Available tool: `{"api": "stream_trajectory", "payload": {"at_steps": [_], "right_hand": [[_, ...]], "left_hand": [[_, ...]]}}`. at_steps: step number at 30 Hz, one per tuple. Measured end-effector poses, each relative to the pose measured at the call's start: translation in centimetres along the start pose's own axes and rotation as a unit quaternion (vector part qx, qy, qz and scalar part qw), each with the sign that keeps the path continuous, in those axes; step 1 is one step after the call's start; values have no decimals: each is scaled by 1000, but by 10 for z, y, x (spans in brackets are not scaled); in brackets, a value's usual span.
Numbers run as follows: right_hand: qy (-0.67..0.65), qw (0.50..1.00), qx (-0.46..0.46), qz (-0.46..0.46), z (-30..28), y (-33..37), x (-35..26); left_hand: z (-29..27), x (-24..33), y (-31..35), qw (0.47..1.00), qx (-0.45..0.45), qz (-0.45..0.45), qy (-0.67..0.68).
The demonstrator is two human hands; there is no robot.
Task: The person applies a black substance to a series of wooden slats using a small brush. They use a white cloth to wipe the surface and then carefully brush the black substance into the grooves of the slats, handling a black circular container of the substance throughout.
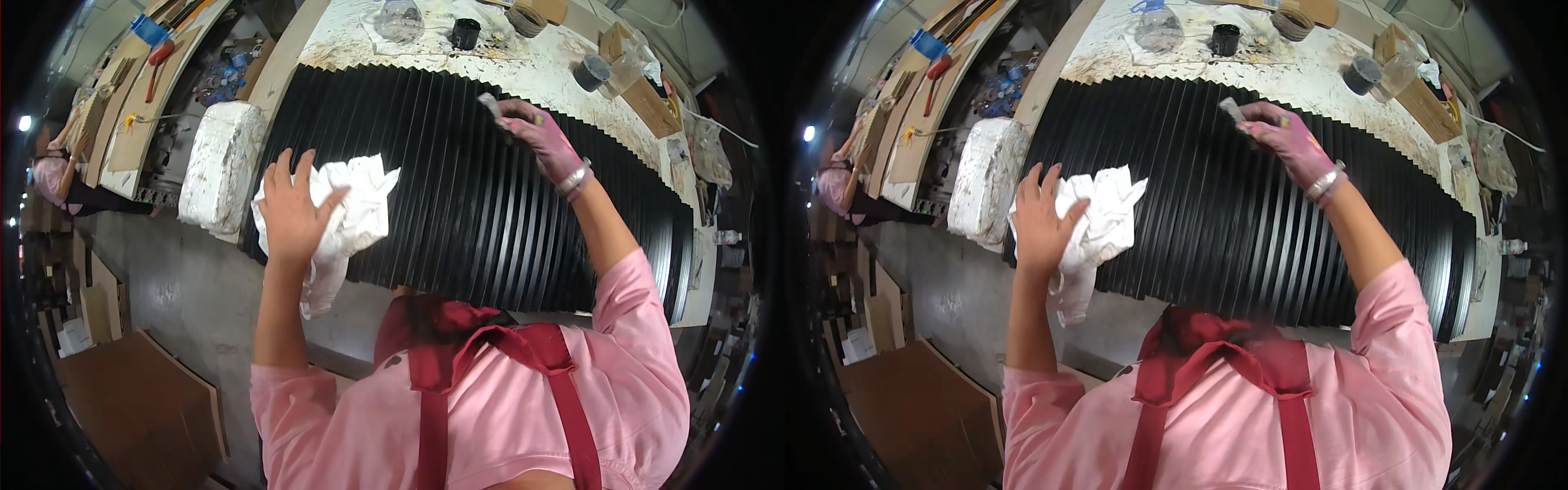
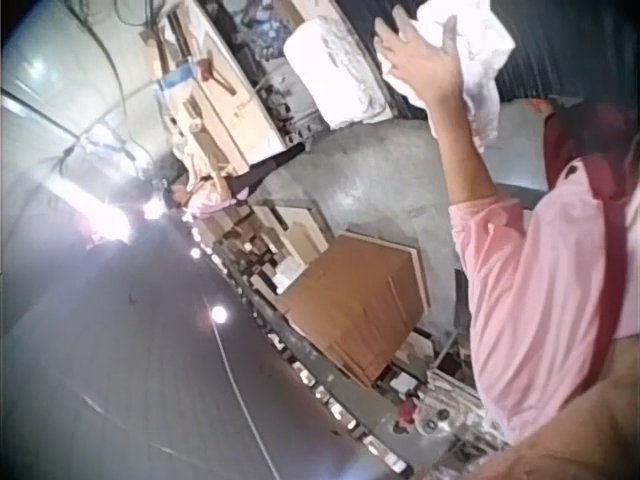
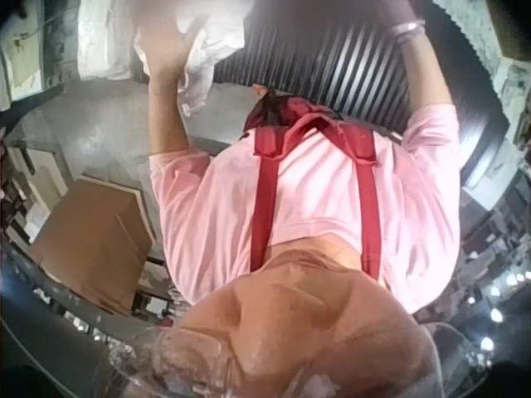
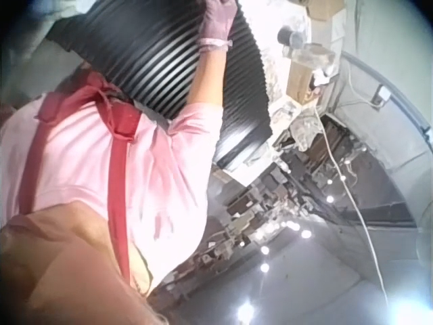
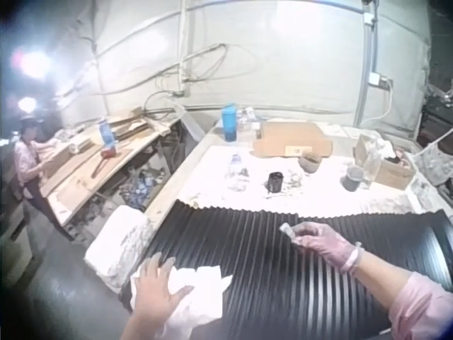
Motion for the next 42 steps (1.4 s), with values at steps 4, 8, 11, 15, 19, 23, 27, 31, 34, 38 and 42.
{"api": "stream_trajectory", "payload": {"at_steps": [4, 8, 11, 15, 19, 23, 27, 31, 34, 38, 42], "right_hand": [[305, 952, 28, -24, -4, -83, -13], [443, 894, 41, -59, 8, -181, 3], [495, 867, -22, -46, 39, -183, 10], [529, 805, -184, -194, 83, -70, 8], [541, 792, -147, -243, 54, -99, -23], [483, 867, 31, -123, 1, -162, 9], [578, 771, -204, -176, 100, -81, 10], [567, 786, -136, -208, 65, -108, -10], [565, 825, 25, -7, 20, -155, 2], [605, 740, -79, -283, 117, -69, 5], [482, 780, -233, -325, 145, -19, -7]], "left_hand": [[27, 8, -1, 981, -96, 143, 84], [30, -12, -10, 958, -113, 201, 170], [39, -34, -3, 945, -47, 173, 272], [46, -44, 0, 929, -12, 151, 336], [46, -45, -1, 927, -11, 157, 341], [46, -36, -11, 937, -33, 155, 312], [43, -42, -4, 951, -16, 134, 279], [42, -37, -7, 950, -12, 121, 287], [42, -31, -13, 950, -9, 118, 290], [42, -37, -5, 955, -7, 95, 281], [42, -35, -4, 960, 14, 114, 256]]}}
Point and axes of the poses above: each hand's wrist, its own y-axis away from the middle knuckle, its own z-axis out of the palm, x = y × z, the point moved 6 cm from there along -y, towards the middle knuckle, and after that the axes turned 11 degrees about -x, right-handed, at the moved point
